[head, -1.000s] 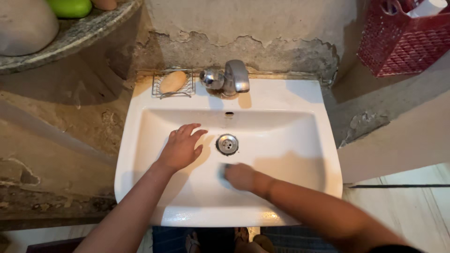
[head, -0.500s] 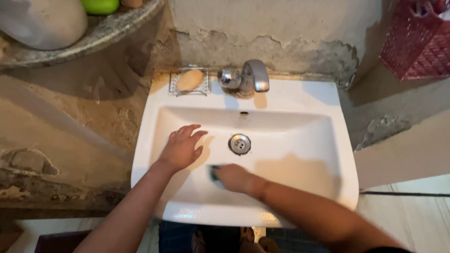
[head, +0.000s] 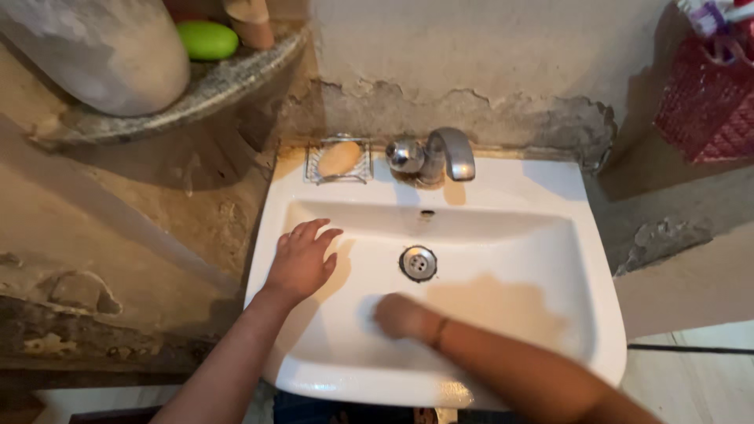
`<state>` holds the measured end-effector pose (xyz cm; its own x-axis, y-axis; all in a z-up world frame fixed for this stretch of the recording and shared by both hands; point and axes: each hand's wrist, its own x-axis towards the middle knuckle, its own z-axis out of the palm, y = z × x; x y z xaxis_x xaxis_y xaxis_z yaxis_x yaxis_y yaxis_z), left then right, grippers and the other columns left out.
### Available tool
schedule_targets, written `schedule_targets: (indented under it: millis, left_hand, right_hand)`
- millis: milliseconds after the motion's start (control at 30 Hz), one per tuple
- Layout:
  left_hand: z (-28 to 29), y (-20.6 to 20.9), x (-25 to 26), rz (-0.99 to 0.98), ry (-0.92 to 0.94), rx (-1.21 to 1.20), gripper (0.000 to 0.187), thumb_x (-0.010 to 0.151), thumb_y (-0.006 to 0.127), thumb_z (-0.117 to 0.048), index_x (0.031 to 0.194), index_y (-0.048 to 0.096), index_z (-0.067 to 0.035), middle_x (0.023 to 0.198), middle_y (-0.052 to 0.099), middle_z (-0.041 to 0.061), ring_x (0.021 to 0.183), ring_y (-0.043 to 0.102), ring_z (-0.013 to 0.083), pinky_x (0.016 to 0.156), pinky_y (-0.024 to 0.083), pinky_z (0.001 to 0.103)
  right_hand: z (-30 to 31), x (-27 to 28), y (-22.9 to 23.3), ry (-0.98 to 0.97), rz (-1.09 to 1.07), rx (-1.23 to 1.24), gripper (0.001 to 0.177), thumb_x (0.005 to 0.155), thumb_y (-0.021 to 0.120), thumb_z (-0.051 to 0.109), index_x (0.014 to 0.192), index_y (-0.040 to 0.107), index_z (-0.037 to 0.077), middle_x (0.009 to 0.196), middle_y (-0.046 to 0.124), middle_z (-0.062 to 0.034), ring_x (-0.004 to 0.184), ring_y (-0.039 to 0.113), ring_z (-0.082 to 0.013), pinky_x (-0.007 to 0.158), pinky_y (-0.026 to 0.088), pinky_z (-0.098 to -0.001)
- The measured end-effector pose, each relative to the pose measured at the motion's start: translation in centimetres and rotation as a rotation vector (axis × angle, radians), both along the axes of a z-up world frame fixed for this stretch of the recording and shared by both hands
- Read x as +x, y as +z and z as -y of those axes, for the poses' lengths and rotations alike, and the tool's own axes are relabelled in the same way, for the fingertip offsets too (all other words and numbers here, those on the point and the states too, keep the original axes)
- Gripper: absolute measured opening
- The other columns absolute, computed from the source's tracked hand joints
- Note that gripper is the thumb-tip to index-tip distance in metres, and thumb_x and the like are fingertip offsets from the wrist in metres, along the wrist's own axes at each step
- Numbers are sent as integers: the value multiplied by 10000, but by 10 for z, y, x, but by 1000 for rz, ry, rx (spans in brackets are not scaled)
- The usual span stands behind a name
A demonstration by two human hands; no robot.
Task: The person scrubs a white bathroom sink with a green sponge, cleaning the basin and faucet. They then pick up a black soap dispenser, wipe it with the sponge, and place it back on the sink before resuming scrubbing the basin.
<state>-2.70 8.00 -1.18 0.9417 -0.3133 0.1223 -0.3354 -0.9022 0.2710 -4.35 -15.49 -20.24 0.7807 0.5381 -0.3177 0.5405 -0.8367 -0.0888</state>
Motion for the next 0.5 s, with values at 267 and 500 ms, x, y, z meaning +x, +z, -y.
schedule_targets:
  millis: [267, 500]
  left_hand:
    - [-29, 16, 7, 38, 156, -71, 472, 866, 691, -239, 1331, 608, -245, 1461, 495, 11, 1380, 430, 234, 1090, 364, 495]
    - [-35, 13, 4, 81, 143, -110, 457, 863, 693, -221, 1315, 625, -231, 1436, 516, 27, 1352, 461, 258, 1062, 391, 515]
  right_hand:
    - [-73, 82, 27, -68, 237, 641, 624, 874, 392, -27, 1483, 445, 96, 1472, 541, -266, 1223, 605, -422, 1009, 470, -472]
    - [-33, -7, 93, 231, -449, 732, 330, 1057, 508, 76, 1327, 675, 168, 1314, 708, -126, 1184, 666, -319, 1062, 481, -384]
